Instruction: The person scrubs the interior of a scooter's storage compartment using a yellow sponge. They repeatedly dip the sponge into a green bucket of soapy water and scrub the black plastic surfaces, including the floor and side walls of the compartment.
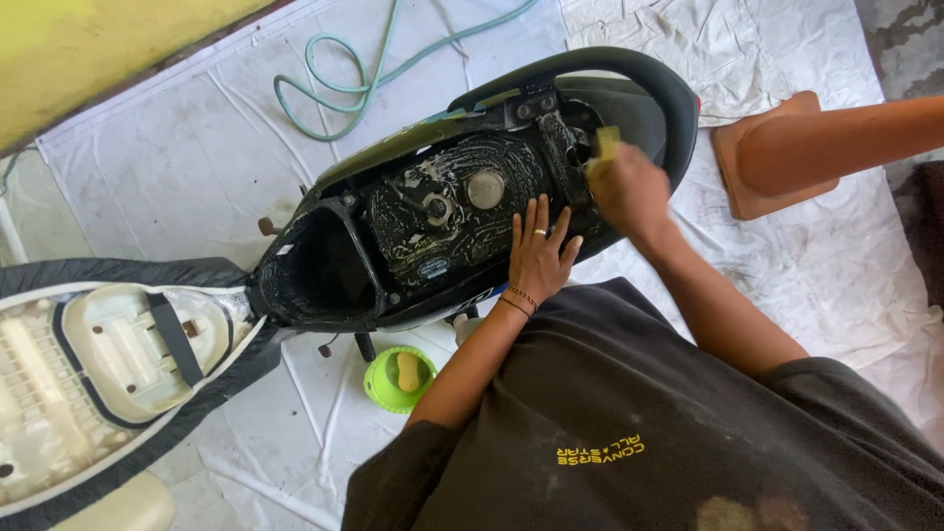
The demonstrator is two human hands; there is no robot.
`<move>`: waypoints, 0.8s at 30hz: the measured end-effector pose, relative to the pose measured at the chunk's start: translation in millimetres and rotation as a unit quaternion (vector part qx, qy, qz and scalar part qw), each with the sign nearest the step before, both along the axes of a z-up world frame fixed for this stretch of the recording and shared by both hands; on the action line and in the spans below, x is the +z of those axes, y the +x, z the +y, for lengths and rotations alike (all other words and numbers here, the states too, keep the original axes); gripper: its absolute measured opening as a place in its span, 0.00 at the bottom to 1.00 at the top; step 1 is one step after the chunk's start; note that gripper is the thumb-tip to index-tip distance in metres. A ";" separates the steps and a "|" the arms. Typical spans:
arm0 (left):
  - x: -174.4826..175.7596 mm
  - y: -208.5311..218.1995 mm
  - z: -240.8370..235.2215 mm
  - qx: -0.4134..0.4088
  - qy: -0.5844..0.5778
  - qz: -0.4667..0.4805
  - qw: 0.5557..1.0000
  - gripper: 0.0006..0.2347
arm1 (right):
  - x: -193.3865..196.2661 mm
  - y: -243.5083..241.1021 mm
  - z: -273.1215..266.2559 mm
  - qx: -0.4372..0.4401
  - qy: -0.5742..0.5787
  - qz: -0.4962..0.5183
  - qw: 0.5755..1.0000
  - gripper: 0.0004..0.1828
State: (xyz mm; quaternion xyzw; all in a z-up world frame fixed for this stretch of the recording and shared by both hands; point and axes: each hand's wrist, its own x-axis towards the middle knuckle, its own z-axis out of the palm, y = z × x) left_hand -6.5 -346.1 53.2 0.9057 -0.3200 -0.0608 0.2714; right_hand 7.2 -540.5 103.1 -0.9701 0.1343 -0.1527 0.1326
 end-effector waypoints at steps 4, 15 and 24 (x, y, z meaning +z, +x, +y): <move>1.7 -2.1 14.4 0.012 -0.023 -0.008 1.000 0.27 | -40.9 -15.7 8.6 0.043 -0.127 0.074 0.988 0.09; -7.3 -10.0 51.3 0.021 -0.009 -0.011 1.000 0.28 | 48.6 -4.8 15.6 0.200 0.226 0.312 0.901 0.09; -1.2 -7.5 60.2 0.060 -0.008 -0.029 0.998 0.26 | -22.5 64.9 31.2 0.267 0.000 0.017 0.964 0.12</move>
